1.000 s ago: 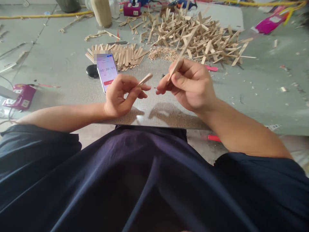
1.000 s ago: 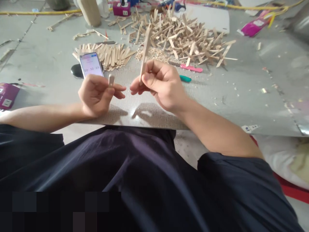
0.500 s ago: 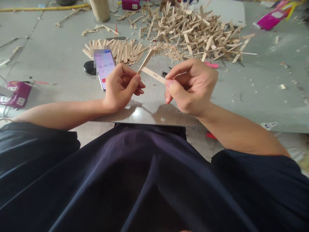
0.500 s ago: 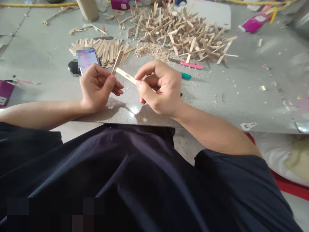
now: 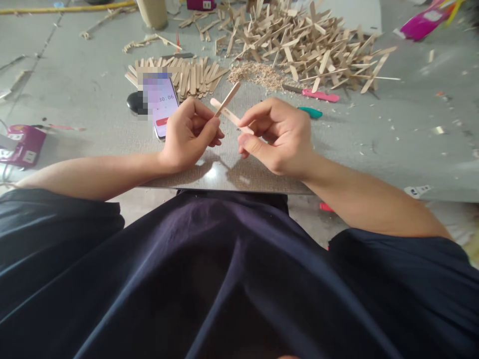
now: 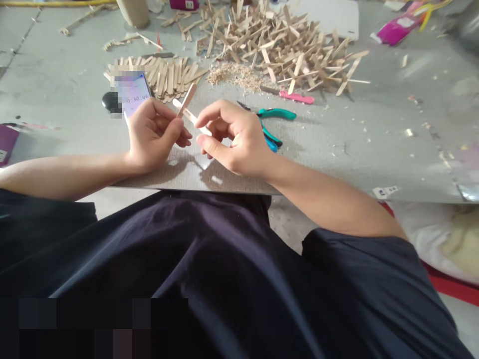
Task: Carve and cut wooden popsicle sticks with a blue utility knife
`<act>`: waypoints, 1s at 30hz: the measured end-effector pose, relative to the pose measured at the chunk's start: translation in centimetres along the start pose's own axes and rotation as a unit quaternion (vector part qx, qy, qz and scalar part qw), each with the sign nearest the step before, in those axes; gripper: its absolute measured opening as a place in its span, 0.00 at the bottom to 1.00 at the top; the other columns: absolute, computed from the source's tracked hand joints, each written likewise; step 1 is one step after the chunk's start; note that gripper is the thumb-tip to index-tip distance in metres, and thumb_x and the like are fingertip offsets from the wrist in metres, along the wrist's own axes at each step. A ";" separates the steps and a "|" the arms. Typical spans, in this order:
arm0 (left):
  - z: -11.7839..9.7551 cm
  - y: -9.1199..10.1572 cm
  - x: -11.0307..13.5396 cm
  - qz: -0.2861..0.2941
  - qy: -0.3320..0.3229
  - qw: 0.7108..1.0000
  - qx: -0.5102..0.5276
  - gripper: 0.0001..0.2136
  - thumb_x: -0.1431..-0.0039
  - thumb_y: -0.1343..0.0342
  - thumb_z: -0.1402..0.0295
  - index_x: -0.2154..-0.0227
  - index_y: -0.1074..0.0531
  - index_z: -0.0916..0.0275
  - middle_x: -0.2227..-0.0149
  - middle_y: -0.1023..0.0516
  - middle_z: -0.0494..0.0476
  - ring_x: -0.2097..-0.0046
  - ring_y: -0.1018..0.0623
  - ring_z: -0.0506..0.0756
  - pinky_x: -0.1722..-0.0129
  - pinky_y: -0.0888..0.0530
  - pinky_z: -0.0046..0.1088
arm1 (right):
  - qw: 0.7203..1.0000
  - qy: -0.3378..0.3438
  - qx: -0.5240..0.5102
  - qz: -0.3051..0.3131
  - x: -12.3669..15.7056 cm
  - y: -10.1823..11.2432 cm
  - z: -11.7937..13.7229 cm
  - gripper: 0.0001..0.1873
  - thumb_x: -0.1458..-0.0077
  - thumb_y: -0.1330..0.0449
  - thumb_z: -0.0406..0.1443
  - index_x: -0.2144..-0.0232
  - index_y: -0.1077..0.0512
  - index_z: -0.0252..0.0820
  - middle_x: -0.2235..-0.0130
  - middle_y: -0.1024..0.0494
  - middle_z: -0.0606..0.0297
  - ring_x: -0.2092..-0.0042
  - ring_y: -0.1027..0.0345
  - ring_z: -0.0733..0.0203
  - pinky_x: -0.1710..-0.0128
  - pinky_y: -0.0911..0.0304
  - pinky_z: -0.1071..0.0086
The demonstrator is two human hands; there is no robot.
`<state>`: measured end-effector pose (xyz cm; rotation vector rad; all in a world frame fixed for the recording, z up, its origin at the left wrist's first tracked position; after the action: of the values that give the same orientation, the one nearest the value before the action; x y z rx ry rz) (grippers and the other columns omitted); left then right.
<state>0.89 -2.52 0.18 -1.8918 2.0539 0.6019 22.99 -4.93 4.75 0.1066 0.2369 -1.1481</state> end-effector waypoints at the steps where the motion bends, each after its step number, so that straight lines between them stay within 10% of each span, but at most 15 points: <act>1: -0.1 0.1 -0.2 -0.001 0.004 1.000 0.001 0.18 0.27 0.30 0.52 0.59 0.32 0.55 0.71 0.14 0.45 0.73 0.13 0.51 0.73 0.16 0.26 | 1.000 0.015 0.003 0.014 -0.1 0.0 0.2 0.21 0.45 0.17 0.32 0.56 0.21 0.51 0.68 0.17 0.73 0.67 0.22 0.62 0.62 0.21 0.68; 14: 2.2 1.6 -1.4 0.071 -0.032 0.994 0.071 0.16 0.23 0.31 0.50 0.56 0.29 0.51 0.69 0.12 0.40 0.75 0.18 0.47 0.77 0.17 0.31 | 0.995 -0.017 -0.085 -0.050 -1.0 1.4 1.5 0.34 0.55 0.13 0.42 0.58 0.32 0.57 0.67 0.17 0.75 0.62 0.18 0.54 0.57 0.17 0.59; 30: -0.2 0.4 -0.4 0.083 -0.082 0.991 0.064 0.19 0.27 0.29 0.48 0.60 0.30 0.55 0.74 0.17 0.44 0.78 0.17 0.50 0.81 0.20 0.26 | 0.995 -0.032 -0.070 -0.056 -0.8 1.7 1.4 0.36 0.55 0.12 0.48 0.67 0.37 0.54 0.64 0.14 0.69 0.59 0.14 0.47 0.63 0.17 0.55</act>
<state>0.58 -2.22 0.56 -1.5577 2.1021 0.6263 24.43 -3.80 6.21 -0.0680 0.2671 -1.2406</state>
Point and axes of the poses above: each hand's wrist, its own x-axis away from the middle knuckle, its own y-axis out of the back of the hand, z = x × y, the point moved 1 cm from there along -x, towards the middle knuckle
